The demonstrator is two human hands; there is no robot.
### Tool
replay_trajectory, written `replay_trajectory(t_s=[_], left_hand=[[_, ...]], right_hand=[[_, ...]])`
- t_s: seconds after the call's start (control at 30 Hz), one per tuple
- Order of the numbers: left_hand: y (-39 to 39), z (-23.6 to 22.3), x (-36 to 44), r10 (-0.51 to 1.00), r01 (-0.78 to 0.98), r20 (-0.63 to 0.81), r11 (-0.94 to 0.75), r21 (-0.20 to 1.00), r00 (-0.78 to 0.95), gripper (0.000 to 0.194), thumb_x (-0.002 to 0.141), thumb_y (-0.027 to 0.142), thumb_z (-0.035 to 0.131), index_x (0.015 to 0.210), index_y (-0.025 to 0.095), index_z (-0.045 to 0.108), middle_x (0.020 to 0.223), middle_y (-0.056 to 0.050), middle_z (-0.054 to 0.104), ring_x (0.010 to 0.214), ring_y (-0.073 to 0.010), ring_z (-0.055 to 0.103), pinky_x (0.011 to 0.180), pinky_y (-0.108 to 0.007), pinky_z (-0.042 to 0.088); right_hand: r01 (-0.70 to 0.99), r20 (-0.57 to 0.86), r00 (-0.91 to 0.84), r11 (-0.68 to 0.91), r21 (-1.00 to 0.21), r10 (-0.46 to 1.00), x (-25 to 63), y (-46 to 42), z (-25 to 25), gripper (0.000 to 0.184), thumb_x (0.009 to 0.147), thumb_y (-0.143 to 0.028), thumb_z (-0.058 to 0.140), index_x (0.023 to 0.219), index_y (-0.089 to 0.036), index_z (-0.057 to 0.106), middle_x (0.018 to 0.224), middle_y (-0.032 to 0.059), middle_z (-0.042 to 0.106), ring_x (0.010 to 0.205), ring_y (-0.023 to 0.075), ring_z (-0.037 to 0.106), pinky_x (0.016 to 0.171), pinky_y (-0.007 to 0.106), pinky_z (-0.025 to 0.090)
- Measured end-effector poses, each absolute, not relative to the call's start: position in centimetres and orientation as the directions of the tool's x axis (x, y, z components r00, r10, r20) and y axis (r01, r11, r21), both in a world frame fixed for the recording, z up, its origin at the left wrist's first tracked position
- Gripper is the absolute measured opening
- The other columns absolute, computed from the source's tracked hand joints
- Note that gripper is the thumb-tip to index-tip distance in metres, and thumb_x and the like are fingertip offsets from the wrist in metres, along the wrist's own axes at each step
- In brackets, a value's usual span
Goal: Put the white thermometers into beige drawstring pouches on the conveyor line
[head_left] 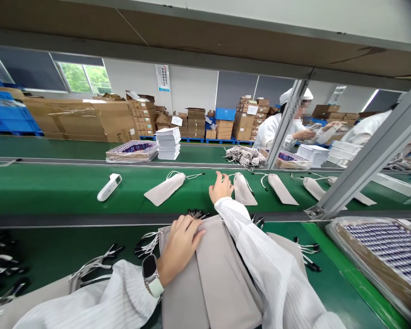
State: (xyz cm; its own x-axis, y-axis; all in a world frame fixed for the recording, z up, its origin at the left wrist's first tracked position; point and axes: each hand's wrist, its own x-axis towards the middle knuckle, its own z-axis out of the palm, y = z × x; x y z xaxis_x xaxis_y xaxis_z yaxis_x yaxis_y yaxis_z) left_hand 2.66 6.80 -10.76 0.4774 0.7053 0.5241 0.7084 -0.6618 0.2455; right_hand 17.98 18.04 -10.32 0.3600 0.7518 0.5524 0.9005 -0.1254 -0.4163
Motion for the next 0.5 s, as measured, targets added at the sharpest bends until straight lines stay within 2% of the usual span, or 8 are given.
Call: replay_trajectory(t_s=[0.13, 0.2, 0.3, 0.37, 0.5], left_hand=[[6.7, -10.7, 2.6, 0.66, 0.671, 0.572, -0.702, 0.239, 0.487, 0.014, 0.083, 0.021, 0.044, 0.093, 0.018, 0.054, 0.087, -0.005, 0.051, 0.084, -0.0188, 0.047, 0.074, -0.034, 0.043], [6.6, -10.7, 2.6, 0.643, 0.646, 0.587, -0.722, 0.248, 0.492, 0.015, 0.084, 0.019, 0.043, 0.094, 0.018, 0.054, 0.089, -0.005, 0.052, 0.085, -0.0184, 0.047, 0.075, -0.033, 0.043], [6.6, -10.8, 2.5, 0.626, 0.615, 0.587, -0.745, 0.258, 0.513, 0.015, 0.084, 0.016, 0.042, 0.096, 0.018, 0.052, 0.091, -0.004, 0.054, 0.086, -0.0178, 0.047, 0.077, -0.033, 0.042], [6.6, -10.9, 2.5, 0.637, 0.615, 0.575, -0.741, 0.27, 0.514, 0.014, 0.084, 0.016, 0.042, 0.095, 0.018, 0.052, 0.09, -0.004, 0.054, 0.086, -0.0176, 0.046, 0.076, -0.033, 0.042], [6.7, -10.8, 2.5, 0.67, 0.637, 0.519, -0.719, 0.278, 0.531, 0.009, 0.084, 0.015, 0.043, 0.084, 0.016, 0.052, 0.082, -0.003, 0.053, 0.079, -0.017, 0.046, 0.071, -0.032, 0.042]], right_hand=[[0.88, 0.523, 0.358, -0.093, -0.465, 0.773, 18.3, 18.1, -9.9, 0.055, 0.067, -0.013, 0.044, 0.121, -0.019, 0.036, 0.121, 0.0146, 0.037, 0.104, 0.0269, 0.041, 0.083, 0.042, 0.032], [0.834, 0.446, 0.338, -0.045, -0.55, 0.829, 18.6, 18.5, -9.5, 0.053, 0.067, -0.014, 0.044, 0.119, -0.019, 0.037, 0.117, 0.0139, 0.039, 0.102, 0.0254, 0.044, 0.08, 0.04, 0.036], [0.742, 0.29, 0.25, 0.009, -0.67, 0.924, 18.8, 19.2, -9.0, 0.041, 0.067, -0.019, 0.047, 0.108, -0.02, 0.045, 0.101, 0.0089, 0.05, 0.086, 0.0196, 0.052, 0.076, 0.035, 0.041], [0.725, 0.256, 0.21, 0.025, -0.689, 0.944, 18.5, 19.5, -9.0, 0.036, 0.067, -0.021, 0.049, 0.102, -0.021, 0.048, 0.094, 0.0061, 0.052, 0.078, 0.0166, 0.054, 0.075, 0.033, 0.042], [0.721, 0.273, 0.175, 0.066, -0.69, 0.946, 17.3, 19.2, -9.3, 0.038, 0.066, -0.018, 0.048, 0.103, -0.021, 0.048, 0.098, 0.0062, 0.051, 0.074, 0.0142, 0.054, 0.076, 0.034, 0.043]])
